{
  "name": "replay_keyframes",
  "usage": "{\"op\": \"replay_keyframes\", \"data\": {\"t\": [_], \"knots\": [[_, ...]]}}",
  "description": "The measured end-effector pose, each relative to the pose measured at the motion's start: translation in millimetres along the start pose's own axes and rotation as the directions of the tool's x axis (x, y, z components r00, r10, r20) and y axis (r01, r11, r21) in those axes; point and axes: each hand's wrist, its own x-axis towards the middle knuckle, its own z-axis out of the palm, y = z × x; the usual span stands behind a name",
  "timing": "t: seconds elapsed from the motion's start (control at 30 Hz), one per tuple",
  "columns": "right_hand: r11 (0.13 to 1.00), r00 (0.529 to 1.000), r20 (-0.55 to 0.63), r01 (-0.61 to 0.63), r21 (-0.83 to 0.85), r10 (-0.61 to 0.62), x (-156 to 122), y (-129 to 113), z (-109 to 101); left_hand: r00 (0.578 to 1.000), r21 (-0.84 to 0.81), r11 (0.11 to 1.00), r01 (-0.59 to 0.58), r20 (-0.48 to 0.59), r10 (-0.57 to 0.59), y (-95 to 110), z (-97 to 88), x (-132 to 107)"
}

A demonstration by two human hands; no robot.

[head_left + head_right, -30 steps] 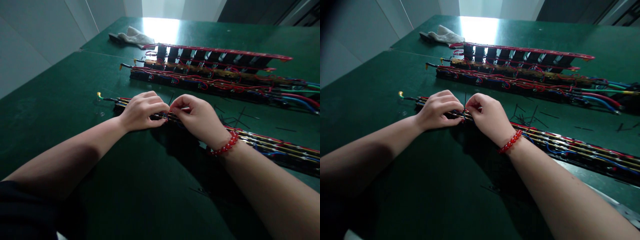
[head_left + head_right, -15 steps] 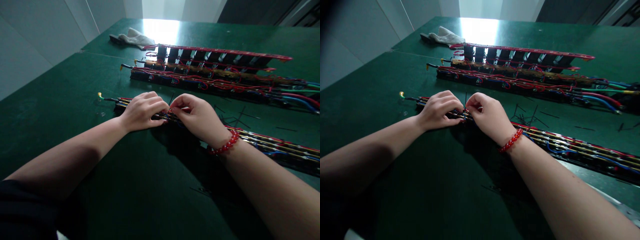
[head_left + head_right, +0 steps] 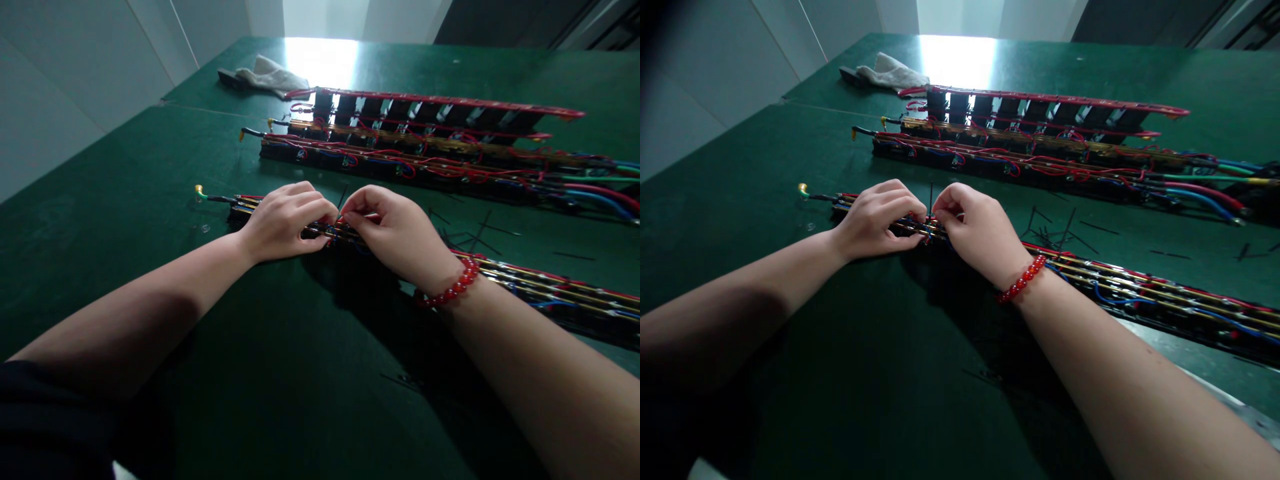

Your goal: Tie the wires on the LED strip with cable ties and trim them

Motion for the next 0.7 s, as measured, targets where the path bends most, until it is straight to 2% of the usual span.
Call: {"op": "replay_keyframes", "data": {"t": [0.53,0.7], "knots": [[0.998,0.997,-0.056,-0.051,0.026,0.053,0.5,-0.3,0.4,0.987,-0.021,0.992,-0.127,-0.099,0.124,-0.6,0.0,0.5],[0.996,0.997,-0.039,-0.058,0.063,0.06,0.5,-0.7,-0.2,0.99,-0.014,0.994,-0.108,-0.091,0.106,-1.0,0.0,0.0]]}}
